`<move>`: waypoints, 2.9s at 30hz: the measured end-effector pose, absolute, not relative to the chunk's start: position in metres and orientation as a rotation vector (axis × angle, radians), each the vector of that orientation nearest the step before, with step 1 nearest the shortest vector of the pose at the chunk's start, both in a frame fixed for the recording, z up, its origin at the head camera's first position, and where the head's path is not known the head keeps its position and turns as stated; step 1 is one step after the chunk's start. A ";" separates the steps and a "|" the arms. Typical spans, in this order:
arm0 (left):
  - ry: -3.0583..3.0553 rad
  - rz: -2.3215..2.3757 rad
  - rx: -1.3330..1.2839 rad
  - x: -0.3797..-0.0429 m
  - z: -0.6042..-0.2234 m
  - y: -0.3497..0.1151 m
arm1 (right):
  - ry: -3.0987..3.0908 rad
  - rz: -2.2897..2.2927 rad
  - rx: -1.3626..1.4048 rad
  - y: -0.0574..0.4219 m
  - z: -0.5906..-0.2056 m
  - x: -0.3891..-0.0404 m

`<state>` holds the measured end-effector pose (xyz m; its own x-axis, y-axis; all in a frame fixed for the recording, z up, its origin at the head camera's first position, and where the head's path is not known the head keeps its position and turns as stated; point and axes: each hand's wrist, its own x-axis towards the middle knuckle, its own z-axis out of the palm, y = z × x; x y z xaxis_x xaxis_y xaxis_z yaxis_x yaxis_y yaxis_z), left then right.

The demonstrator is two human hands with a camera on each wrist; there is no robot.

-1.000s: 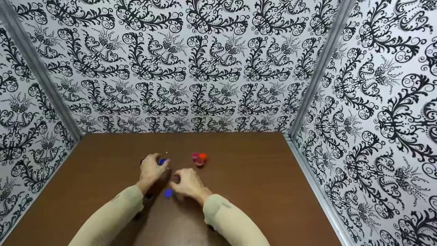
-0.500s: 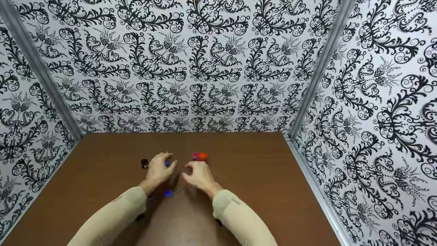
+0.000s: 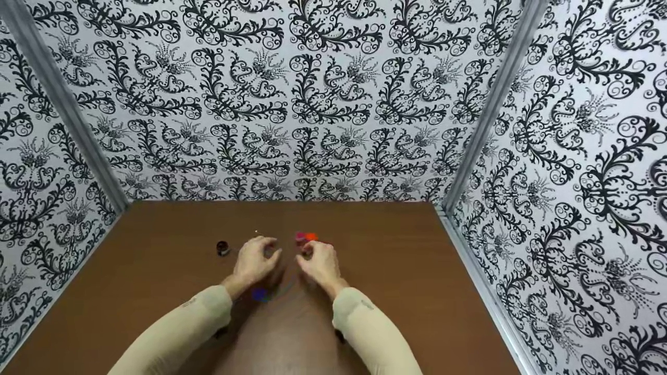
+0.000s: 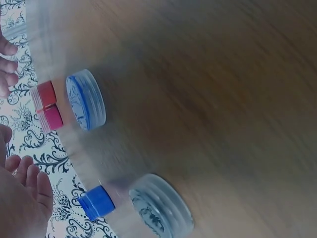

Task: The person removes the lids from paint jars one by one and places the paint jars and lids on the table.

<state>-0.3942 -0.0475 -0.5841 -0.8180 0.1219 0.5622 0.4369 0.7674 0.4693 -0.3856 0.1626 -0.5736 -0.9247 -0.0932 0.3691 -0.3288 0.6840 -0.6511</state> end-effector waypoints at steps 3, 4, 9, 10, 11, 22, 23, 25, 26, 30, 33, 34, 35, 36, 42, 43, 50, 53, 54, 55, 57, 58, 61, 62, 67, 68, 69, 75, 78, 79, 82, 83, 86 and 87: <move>-2.470 -0.825 -0.422 -0.394 -0.584 -0.044 | -2.577 1.119 0.217 0.166 -0.579 -0.390; -2.478 -0.827 -0.422 -0.394 -0.584 -0.043 | -2.568 1.130 0.183 0.167 -0.580 -0.391; -2.534 -0.826 -0.447 -0.393 -0.586 -0.041 | -2.553 1.141 0.037 0.169 -0.591 -0.400; -2.553 -0.828 -0.451 -0.393 -0.586 -0.041 | -2.552 1.129 0.020 0.168 -0.594 -0.402; -2.573 -0.830 -0.454 -0.393 -0.587 -0.042 | -2.557 1.118 -0.004 0.167 -0.596 -0.403; -2.694 -0.807 -0.482 -0.393 -0.587 -0.041 | -2.574 1.116 -0.170 0.154 -0.606 -0.415; -2.702 -0.809 -0.488 -0.393 -0.587 -0.041 | -2.580 1.115 -0.181 0.154 -0.606 -0.416; -2.717 -0.827 -0.496 -0.392 -0.586 -0.041 | -2.591 1.110 -0.201 0.153 -0.607 -0.418; -2.727 -0.838 -0.498 -0.392 -0.586 -0.040 | -2.593 1.104 -0.205 0.153 -0.607 -0.419; -2.755 -0.870 -0.501 -0.393 -0.584 -0.041 | -2.612 1.073 -0.216 0.153 -0.604 -0.421; -2.767 -0.880 -0.502 -0.393 -0.585 -0.044 | -2.639 1.063 -0.227 0.151 -0.603 -0.422; -2.768 -0.876 -0.504 -0.393 -0.586 -0.044 | -2.649 1.061 -0.234 0.150 -0.603 -0.423; -2.767 -0.880 -0.506 -0.393 -0.586 -0.045 | -2.660 1.052 -0.243 0.149 -0.604 -0.423; -2.764 -0.882 -0.511 -0.393 -0.586 -0.046 | -2.670 1.045 -0.254 0.148 -0.604 -0.423; -2.755 -0.901 -0.556 -0.393 -0.588 -0.044 | -2.692 0.991 -0.312 0.146 -0.607 -0.424; -2.759 -0.903 -0.560 -0.393 -0.588 -0.043 | -2.691 0.983 -0.313 0.146 -0.607 -0.424; -2.760 -0.940 -0.582 -0.393 -0.586 -0.040 | -2.680 0.968 -0.326 0.146 -0.606 -0.422; -2.759 -0.948 -0.580 -0.392 -0.585 -0.039 | -2.678 0.955 -0.321 0.146 -0.606 -0.421; -2.763 -0.955 -0.577 -0.392 -0.585 -0.039 | -2.674 0.948 -0.316 0.146 -0.606 -0.421; -2.766 -0.953 -0.575 -0.392 -0.585 -0.039 | -2.670 0.948 -0.313 0.147 -0.606 -0.421; -2.770 -0.954 -0.570 -0.391 -0.584 -0.039 | -2.662 0.947 -0.306 0.148 -0.607 -0.420; -2.771 -0.959 -0.568 -0.391 -0.584 -0.040 | -2.659 0.948 -0.301 0.149 -0.607 -0.420; -2.770 -0.969 -0.557 -0.391 -0.582 -0.041 | -2.652 0.950 -0.278 0.152 -0.609 -0.420; -2.768 -0.977 -0.555 -0.392 -0.581 -0.041 | -2.650 0.950 -0.272 0.153 -0.610 -0.420; -2.729 -1.001 -0.558 -0.395 -0.577 -0.044 | -2.607 1.010 -0.188 0.157 -0.610 -0.418; -2.719 -1.009 -0.560 -0.396 -0.576 -0.045 | -2.595 1.036 -0.166 0.158 -0.609 -0.418; -2.710 -1.020 -0.558 -0.396 -0.575 -0.045 | -2.581 1.066 -0.142 0.158 -0.607 -0.416; -2.681 -1.140 -0.527 -0.399 -0.568 -0.046 | -2.536 1.220 -0.003 0.158 -0.595 -0.412; -2.656 -1.177 -0.514 -0.400 -0.565 -0.045 | -2.532 1.288 0.087 0.158 -0.590 -0.409; -2.648 -1.189 -0.509 -0.400 -0.563 -0.045 | -2.532 1.319 0.111 0.158 -0.589 -0.408; -2.619 -1.232 -0.500 -0.400 -0.558 -0.042 | -2.523 1.395 0.208 0.158 -0.586 -0.403; -2.608 -1.243 -0.502 -0.399 -0.556 -0.041 | -2.522 1.424 0.229 0.158 -0.585 -0.402; -2.581 -1.273 -0.505 -0.398 -0.548 -0.038 | -2.523 1.461 0.284 0.158 -0.583 -0.398; -2.576 -1.282 -0.507 -0.397 -0.546 -0.036 | -2.522 1.461 0.300 0.159 -0.582 -0.397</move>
<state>-0.3969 -0.0364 -0.5455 -0.9164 0.2068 0.3427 0.3980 0.5603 0.7264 -0.3975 0.1587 -0.5822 -0.9571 -0.0694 0.2814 -0.2787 0.4874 -0.8275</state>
